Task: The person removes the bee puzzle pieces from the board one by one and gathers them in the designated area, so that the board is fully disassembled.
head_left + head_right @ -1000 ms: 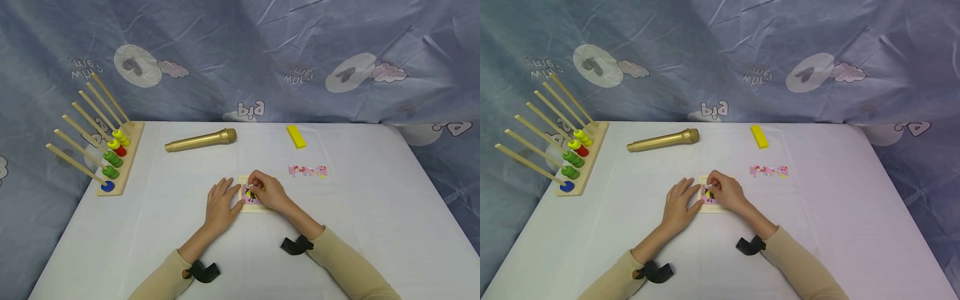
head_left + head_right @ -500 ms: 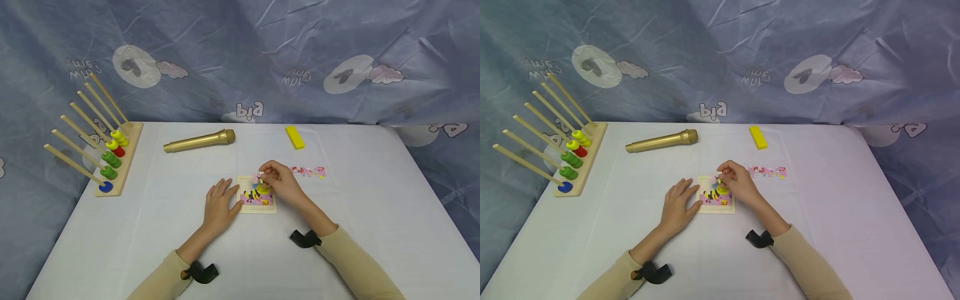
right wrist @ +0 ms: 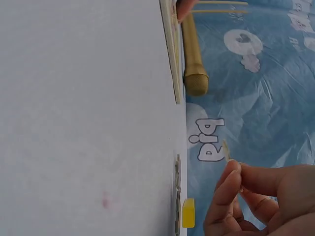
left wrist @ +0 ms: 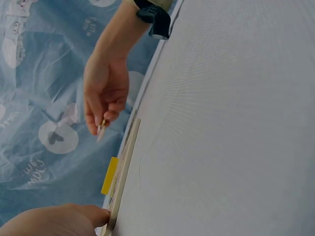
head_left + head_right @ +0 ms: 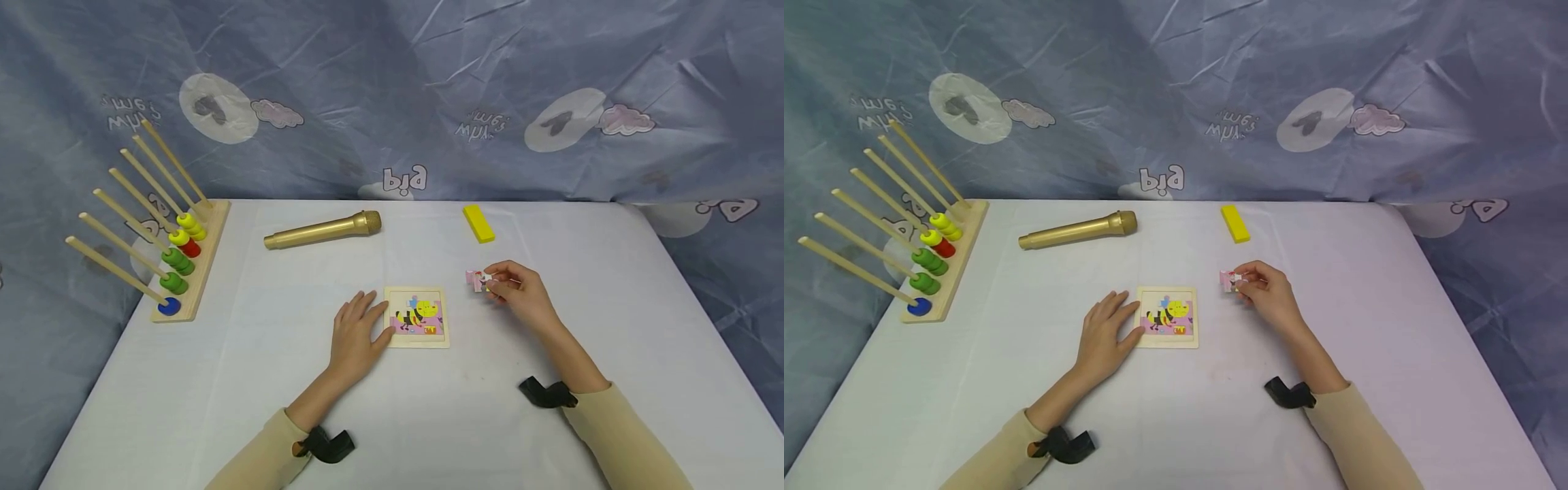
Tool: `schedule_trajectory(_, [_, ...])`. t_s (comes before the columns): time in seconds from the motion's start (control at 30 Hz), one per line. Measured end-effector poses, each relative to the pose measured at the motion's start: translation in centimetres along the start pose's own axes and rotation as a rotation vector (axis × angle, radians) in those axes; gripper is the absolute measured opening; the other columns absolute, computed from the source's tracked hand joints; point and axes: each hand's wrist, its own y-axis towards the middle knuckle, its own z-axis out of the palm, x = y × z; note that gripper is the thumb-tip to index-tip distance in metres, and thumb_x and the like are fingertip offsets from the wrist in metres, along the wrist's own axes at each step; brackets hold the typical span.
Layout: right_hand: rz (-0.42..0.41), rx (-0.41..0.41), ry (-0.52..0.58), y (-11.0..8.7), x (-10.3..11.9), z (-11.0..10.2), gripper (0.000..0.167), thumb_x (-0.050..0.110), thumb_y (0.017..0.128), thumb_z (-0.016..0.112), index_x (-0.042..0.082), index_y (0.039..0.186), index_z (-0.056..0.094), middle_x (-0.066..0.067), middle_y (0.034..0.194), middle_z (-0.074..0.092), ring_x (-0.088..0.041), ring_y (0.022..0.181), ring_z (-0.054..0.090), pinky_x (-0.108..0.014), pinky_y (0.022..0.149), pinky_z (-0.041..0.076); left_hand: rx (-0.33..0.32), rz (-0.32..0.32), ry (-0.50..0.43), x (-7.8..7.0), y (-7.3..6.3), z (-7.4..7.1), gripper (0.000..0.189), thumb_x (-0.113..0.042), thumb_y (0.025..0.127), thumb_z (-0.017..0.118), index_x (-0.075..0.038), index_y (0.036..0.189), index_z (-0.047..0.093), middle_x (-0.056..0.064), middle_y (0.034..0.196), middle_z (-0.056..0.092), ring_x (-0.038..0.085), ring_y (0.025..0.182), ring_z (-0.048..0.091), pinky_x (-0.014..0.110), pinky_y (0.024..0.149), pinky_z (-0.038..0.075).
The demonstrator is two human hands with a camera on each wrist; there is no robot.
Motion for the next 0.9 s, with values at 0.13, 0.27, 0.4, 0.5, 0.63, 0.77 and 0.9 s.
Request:
schedule_trajectory(0.13, [0.013, -0.016, 0.01, -0.1, -0.9, -0.3, 0.028, 0.006, 0.093, 0.064, -0.007, 0.117, 0.061, -0.006, 0.089, 0.054, -0.007, 0.069, 0.064, -0.02, 0.063, 0.054, 0.006, -0.007, -0.002, 0.1, 0.0, 0.1, 0.045, -0.027, 0.087, 0.072, -0.01, 0.128, 0.064, 0.014, 0.144, 0.052, 0.033, 0.141, 0.037, 0.056, 0.115, 0.024])
schedule_trajectory(0.27, [0.025, -0.018, -0.007, 0.0, -1.8, 0.0, 0.027, 0.004, 0.093, 0.062, -0.006, 0.117, 0.061, -0.008, 0.089, 0.054, -0.006, 0.068, 0.063, -0.019, 0.062, 0.055, 0.001, -0.006, -0.008, 0.2, -0.1, 0.1, 0.045, -0.027, 0.086, 0.073, -0.01, 0.127, 0.065, 0.014, 0.144, 0.052, 0.033, 0.141, 0.038, 0.056, 0.115, 0.024])
schedule_trajectory(0.4, [0.033, -0.007, -0.022, 0.1, -2.3, 0.5, 0.026, 0.002, 0.092, 0.062, -0.007, 0.116, 0.06, -0.012, 0.091, 0.055, -0.005, 0.067, 0.064, -0.019, 0.062, 0.055, -0.004, -0.001, -0.006, 0.2, -0.1, 0.1, 0.045, -0.027, 0.086, 0.073, -0.01, 0.127, 0.065, 0.014, 0.143, 0.052, 0.034, 0.141, 0.038, 0.056, 0.114, 0.024])
schedule_trajectory(0.5, [0.039, -0.008, -0.032, 0.1, -2.5, 0.8, 0.025, 0.0, 0.091, 0.063, -0.008, 0.115, 0.06, -0.013, 0.09, 0.055, -0.005, 0.066, 0.064, -0.019, 0.061, 0.055, -0.005, 0.003, -0.006, 0.1, -0.1, 0.1, 0.045, -0.027, 0.086, 0.073, -0.01, 0.127, 0.065, 0.014, 0.143, 0.052, 0.034, 0.141, 0.038, 0.056, 0.114, 0.025])
schedule_trajectory(0.63, [0.046, -0.009, -0.049, 0.1, -2.6, 0.9, 0.024, 0.0, 0.091, 0.063, -0.008, 0.113, 0.061, -0.013, 0.088, 0.057, -0.005, 0.065, 0.065, -0.019, 0.061, 0.056, -0.004, 0.001, -0.014, 0.0, 0.0, 0.0, 0.045, -0.026, 0.086, 0.073, -0.01, 0.127, 0.065, 0.014, 0.144, 0.052, 0.034, 0.141, 0.037, 0.056, 0.115, 0.024])
schedule_trajectory(0.77, [0.047, -0.012, -0.066, 0.0, -2.6, 1.1, 0.022, 0.001, 0.09, 0.065, -0.008, 0.11, 0.062, -0.012, 0.086, 0.059, -0.005, 0.064, 0.065, -0.019, 0.061, 0.056, -0.001, -0.001, -0.02, -0.1, 0.0, 0.0, 0.044, -0.026, 0.086, 0.073, -0.009, 0.127, 0.065, 0.015, 0.144, 0.052, 0.034, 0.141, 0.037, 0.057, 0.115, 0.023])
schedule_trajectory(0.9, [0.018, -0.027, -0.097, -0.2, -2.6, 1.3, 0.021, 0.002, 0.089, 0.067, -0.007, 0.108, 0.063, -0.013, 0.085, 0.061, -0.004, 0.062, 0.065, -0.018, 0.06, 0.056, 0.005, -0.006, -0.017, -0.1, 0.0, 0.0, 0.045, -0.026, 0.086, 0.073, -0.009, 0.127, 0.065, 0.015, 0.144, 0.052, 0.034, 0.142, 0.036, 0.056, 0.115, 0.023])
